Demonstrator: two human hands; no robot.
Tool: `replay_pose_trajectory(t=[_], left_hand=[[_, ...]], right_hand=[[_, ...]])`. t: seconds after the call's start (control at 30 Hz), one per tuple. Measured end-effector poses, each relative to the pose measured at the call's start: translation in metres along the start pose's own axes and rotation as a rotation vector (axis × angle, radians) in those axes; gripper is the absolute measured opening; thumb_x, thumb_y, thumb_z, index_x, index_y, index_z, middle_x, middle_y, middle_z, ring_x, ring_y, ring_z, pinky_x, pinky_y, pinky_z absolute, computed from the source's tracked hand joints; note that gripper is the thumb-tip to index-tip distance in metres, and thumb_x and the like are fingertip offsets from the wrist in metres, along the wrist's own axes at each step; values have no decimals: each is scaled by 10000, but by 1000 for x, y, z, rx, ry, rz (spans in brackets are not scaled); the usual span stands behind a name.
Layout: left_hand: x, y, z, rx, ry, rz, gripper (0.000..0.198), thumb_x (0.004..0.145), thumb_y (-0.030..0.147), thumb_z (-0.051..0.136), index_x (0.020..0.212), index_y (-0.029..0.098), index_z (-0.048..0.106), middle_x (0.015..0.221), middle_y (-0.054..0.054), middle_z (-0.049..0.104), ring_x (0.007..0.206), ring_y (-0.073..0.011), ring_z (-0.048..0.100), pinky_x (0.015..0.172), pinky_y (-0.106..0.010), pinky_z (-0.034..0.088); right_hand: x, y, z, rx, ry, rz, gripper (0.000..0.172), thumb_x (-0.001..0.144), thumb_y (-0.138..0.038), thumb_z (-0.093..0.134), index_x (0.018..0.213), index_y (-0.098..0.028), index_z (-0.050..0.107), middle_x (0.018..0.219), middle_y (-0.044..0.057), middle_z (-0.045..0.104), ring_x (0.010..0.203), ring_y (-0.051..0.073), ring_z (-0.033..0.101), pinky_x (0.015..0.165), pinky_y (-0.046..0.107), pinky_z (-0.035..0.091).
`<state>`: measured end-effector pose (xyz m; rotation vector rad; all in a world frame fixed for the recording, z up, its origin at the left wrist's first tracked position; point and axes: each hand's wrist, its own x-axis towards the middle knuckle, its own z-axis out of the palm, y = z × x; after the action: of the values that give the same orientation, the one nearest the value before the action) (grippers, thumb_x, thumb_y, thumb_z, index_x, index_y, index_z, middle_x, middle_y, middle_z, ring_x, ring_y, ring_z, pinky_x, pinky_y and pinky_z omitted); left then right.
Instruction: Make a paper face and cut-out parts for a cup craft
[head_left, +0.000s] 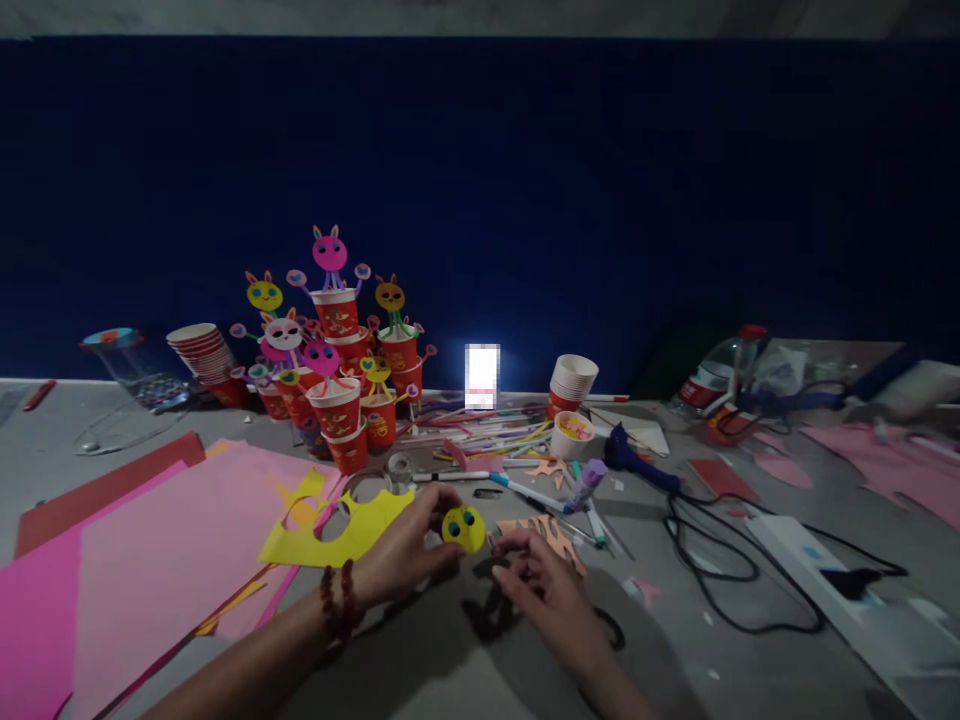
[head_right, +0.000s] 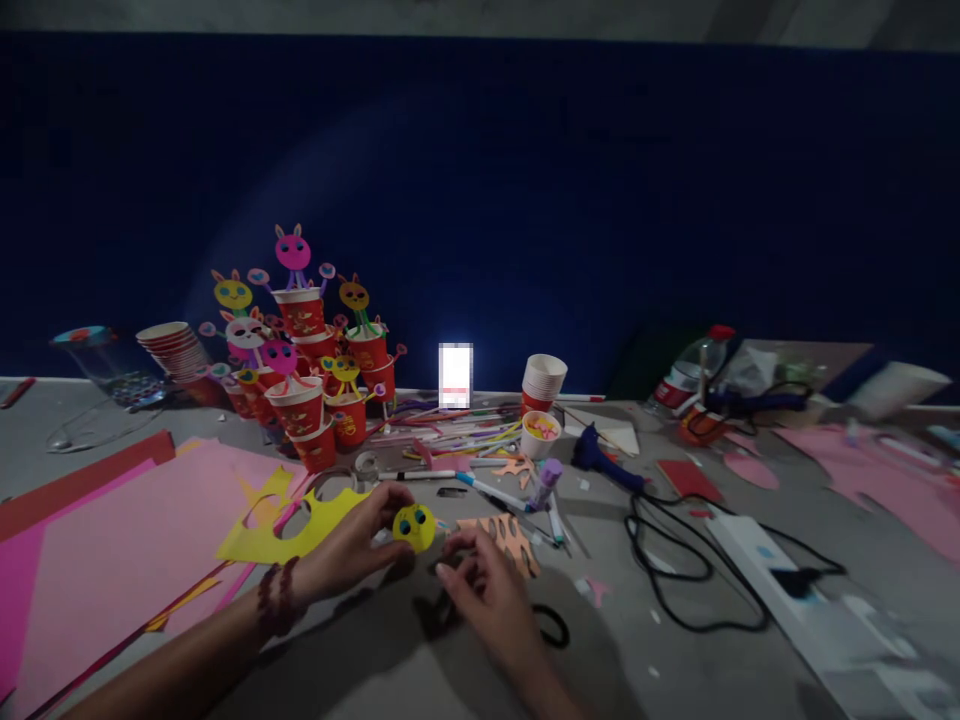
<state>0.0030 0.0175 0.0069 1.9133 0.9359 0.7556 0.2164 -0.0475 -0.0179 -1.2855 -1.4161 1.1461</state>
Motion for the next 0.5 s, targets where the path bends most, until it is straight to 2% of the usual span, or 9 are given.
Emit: replay_pose_trajectory(t=[0.1, 0.2, 0.3, 0.4, 0.5], left_hand=[[-2, 10, 5, -151, 8, 84, 354, 825, 219, 671, 1119, 201, 475, 1082, -59, 560, 989, -187, 592, 869, -319, 492], [-6, 14, 13, -284, 23, 86, 414, 826, 252, 705, 1169, 212, 477, 1112, -62, 550, 976, -177, 590, 883, -327, 484], [-11, 15, 30, -553, 103, -30, 461, 816, 318, 731, 1193, 229, 481, 1161, -81, 557, 975, -188, 608, 851, -338, 505], [-14, 19, 52, -807, 186, -98, 489, 798, 423, 747, 1193, 232, 532, 1253, -118, 558, 1141, -263, 577, 937, -397, 486], [-12, 30, 70, -969, 225, -91, 567, 782, 478, 751, 1249, 238, 538, 1324, -140, 548, 1207, -298, 549, 992, -437, 462]], right_hand=[[-1, 1, 18, 215, 35, 22, 310, 823, -491, 667, 905, -202, 590, 719, -13, 586, 604, 152, 590, 491, 233, 501], [-4, -4, 24, 199, 172, -34, 285, 841, -475, 657, 830, -202, 576, 699, -13, 583, 561, 146, 585, 477, 238, 507], [-6, -11, 18, -48, 340, -225, 179, 888, -367, 606, 806, -209, 585, 756, 22, 640, 597, 167, 629, 525, 260, 532], [-5, -15, 10, -363, 485, -523, 77, 886, -222, 580, 817, -227, 614, 841, 60, 706, 757, 215, 690, 682, 312, 566], [-2, -17, 9, -553, 516, -707, 85, 861, -171, 593, 850, -243, 636, 888, 79, 732, 843, 248, 702, 750, 362, 574]])
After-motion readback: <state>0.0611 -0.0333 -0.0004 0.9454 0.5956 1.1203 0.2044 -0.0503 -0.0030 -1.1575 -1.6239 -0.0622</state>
